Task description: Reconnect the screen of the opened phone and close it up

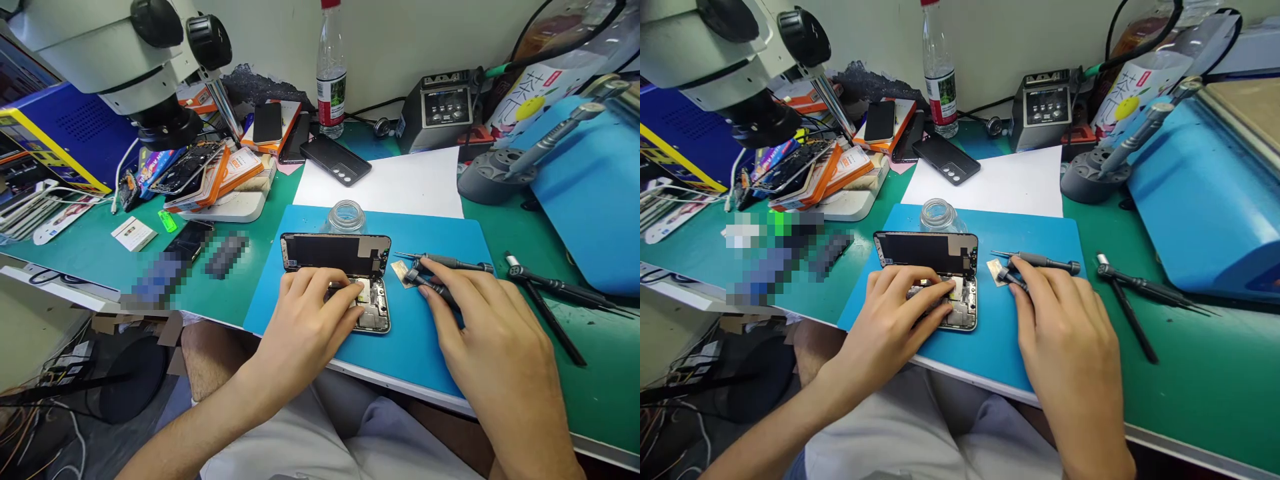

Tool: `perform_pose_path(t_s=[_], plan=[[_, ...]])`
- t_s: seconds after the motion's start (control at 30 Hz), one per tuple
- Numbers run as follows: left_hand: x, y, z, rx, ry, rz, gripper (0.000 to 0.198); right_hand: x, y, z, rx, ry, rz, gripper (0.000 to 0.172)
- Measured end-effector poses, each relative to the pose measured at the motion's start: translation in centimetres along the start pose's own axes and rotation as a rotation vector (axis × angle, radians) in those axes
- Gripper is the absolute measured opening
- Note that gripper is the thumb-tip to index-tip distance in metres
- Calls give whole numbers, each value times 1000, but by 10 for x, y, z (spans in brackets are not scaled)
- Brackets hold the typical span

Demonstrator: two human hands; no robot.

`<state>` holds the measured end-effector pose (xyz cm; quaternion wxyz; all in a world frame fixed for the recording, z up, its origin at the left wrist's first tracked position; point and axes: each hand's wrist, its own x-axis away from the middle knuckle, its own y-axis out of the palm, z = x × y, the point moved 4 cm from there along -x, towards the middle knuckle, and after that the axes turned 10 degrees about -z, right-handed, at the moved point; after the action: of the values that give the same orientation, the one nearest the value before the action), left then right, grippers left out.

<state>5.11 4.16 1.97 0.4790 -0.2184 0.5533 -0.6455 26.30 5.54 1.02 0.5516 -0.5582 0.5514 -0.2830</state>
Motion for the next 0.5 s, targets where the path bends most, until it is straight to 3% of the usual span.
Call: perform_pose_path(t_s=[0.17,0.3,0.5], plan=[[7,-8,-1,30,-11,72,20,0,0,0,4,-1,4,41],[27,-20,-6,58,-58,181,20,2,-1,-1,37,-6,12,41],[69,-33,-39,30,-169,308,28,5,-10,-2,130,-44,42,28]])
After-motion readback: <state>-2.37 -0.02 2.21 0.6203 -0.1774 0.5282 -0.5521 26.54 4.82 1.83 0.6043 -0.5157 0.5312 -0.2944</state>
